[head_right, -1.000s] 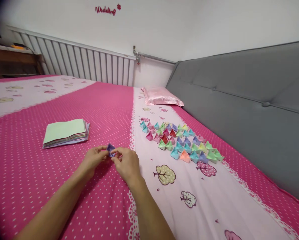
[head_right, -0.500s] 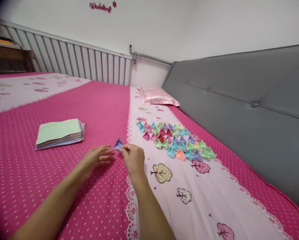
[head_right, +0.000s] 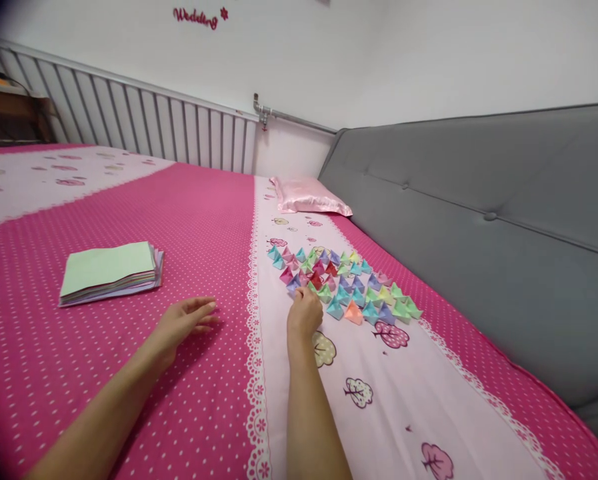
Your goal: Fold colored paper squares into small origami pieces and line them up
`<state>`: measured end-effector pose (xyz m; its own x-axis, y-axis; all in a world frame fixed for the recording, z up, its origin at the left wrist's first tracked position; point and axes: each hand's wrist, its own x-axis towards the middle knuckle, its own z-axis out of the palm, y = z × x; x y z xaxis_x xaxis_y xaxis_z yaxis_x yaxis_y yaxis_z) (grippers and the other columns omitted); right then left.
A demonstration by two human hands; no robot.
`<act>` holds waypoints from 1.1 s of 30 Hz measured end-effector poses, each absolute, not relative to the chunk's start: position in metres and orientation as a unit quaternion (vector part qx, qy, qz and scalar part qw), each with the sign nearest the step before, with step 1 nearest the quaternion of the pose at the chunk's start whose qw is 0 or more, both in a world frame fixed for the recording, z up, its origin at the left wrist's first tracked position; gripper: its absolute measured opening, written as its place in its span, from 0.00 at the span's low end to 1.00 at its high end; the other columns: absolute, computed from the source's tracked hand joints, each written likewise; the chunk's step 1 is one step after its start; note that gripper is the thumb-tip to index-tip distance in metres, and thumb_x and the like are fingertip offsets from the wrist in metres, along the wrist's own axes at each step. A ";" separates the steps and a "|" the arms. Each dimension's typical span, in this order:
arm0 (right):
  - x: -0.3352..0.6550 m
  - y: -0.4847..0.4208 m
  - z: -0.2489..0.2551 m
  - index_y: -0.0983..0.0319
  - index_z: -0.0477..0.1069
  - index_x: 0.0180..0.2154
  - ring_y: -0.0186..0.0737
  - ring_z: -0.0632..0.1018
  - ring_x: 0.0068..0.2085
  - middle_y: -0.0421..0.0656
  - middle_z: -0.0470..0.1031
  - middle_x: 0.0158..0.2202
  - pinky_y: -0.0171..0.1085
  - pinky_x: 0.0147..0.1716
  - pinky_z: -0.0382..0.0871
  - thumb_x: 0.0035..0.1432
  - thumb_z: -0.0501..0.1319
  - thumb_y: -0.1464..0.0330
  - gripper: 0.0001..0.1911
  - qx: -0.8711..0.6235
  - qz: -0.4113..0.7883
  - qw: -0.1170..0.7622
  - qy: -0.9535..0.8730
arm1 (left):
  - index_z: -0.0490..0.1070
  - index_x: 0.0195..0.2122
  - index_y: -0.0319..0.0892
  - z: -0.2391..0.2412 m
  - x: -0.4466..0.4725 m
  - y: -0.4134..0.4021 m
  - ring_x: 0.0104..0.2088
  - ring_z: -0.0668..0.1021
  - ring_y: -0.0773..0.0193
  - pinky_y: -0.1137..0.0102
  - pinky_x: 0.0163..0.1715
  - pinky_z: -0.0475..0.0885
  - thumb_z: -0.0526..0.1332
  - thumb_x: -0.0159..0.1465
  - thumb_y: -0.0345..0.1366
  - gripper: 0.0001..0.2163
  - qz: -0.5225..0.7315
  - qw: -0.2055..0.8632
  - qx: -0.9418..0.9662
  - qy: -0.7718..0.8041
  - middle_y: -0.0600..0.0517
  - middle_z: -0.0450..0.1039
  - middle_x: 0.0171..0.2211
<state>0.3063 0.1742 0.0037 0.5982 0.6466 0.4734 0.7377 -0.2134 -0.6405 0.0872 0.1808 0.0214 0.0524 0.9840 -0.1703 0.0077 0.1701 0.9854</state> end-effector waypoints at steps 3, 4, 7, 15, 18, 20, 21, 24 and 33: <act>0.309 0.179 -0.003 0.62 0.75 0.33 0.42 0.73 0.30 0.49 0.76 0.31 0.36 0.29 0.61 0.52 0.51 0.72 0.13 -0.776 -0.051 0.447 -0.443 | 0.69 0.40 0.35 0.019 0.085 0.182 0.30 0.78 0.60 0.68 0.29 0.71 0.67 0.47 0.42 0.22 0.442 0.551 0.473 0.526 0.41 0.74 0.34; 0.309 0.181 -0.005 0.62 0.75 0.32 0.41 0.73 0.30 0.49 0.76 0.31 0.35 0.29 0.61 0.52 0.51 0.72 0.13 -0.776 -0.050 0.448 -0.442 | 0.69 0.41 0.35 0.018 0.085 0.183 0.30 0.78 0.60 0.69 0.29 0.71 0.67 0.47 0.43 0.22 0.442 0.551 0.476 0.524 0.41 0.74 0.35; 0.310 0.185 -0.010 0.62 0.75 0.32 0.41 0.73 0.30 0.49 0.76 0.31 0.36 0.29 0.61 0.51 0.52 0.72 0.13 -0.777 -0.044 0.449 -0.439 | 0.69 0.41 0.36 0.017 0.083 0.183 0.31 0.78 0.61 0.69 0.29 0.70 0.66 0.47 0.43 0.23 0.441 0.551 0.479 0.522 0.41 0.74 0.36; 0.309 0.183 -0.005 0.65 0.72 0.40 0.43 0.74 0.33 0.50 0.76 0.34 0.37 0.33 0.63 0.51 0.52 0.71 0.16 -0.765 -0.051 0.484 -0.422 | 0.70 0.39 0.35 0.024 0.084 0.180 0.30 0.78 0.61 0.69 0.30 0.70 0.67 0.46 0.41 0.21 0.445 0.549 0.468 0.531 0.40 0.74 0.37; 0.303 0.176 0.010 0.66 0.71 0.41 0.41 0.74 0.29 0.49 0.75 0.33 0.36 0.32 0.64 0.53 0.52 0.68 0.15 -0.727 -0.058 0.563 -0.387 | 0.70 0.40 0.35 0.027 0.077 0.183 0.29 0.78 0.60 0.68 0.28 0.71 0.67 0.46 0.41 0.21 0.453 0.529 0.475 0.538 0.40 0.74 0.34; 0.292 0.171 0.021 0.66 0.71 0.39 0.38 0.73 0.25 0.48 0.75 0.32 0.34 0.29 0.65 0.54 0.53 0.65 0.15 -0.696 -0.037 0.591 -0.405 | 0.70 0.41 0.37 0.030 0.065 0.188 0.28 0.78 0.59 0.67 0.27 0.71 0.65 0.48 0.42 0.21 0.451 0.490 0.511 0.544 0.41 0.74 0.34; 0.285 0.168 0.026 0.65 0.71 0.38 0.37 0.72 0.24 0.47 0.75 0.31 0.34 0.28 0.65 0.54 0.53 0.65 0.15 -0.682 -0.020 0.588 -0.434 | 0.71 0.40 0.38 0.032 0.058 0.191 0.30 0.78 0.58 0.67 0.27 0.71 0.64 0.49 0.43 0.20 0.453 0.441 0.534 0.561 0.42 0.74 0.35; 0.255 0.159 0.031 0.61 0.73 0.34 0.35 0.73 0.24 0.42 0.76 0.29 0.32 0.29 0.65 0.53 0.54 0.66 0.11 -0.625 0.063 0.526 -0.574 | 0.72 0.38 0.39 0.041 0.033 0.197 0.34 0.77 0.56 0.66 0.33 0.70 0.61 0.51 0.43 0.16 0.437 0.258 0.604 0.615 0.45 0.75 0.35; 0.210 0.145 0.013 0.59 0.74 0.34 0.38 0.75 0.29 0.40 0.77 0.31 0.35 0.33 0.67 0.54 0.55 0.69 0.09 -0.584 0.136 0.407 -0.689 | 0.69 0.46 0.33 0.042 -0.032 0.209 0.53 0.65 0.50 0.61 0.52 0.58 0.51 0.58 0.35 0.18 0.360 -0.111 0.591 0.714 0.38 0.69 0.48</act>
<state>0.2105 0.1447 0.0134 0.0145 0.9157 0.4016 0.6943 0.2798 -0.6630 -0.0320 0.2091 0.0417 -0.2777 0.7634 0.5832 0.9228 0.0432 0.3829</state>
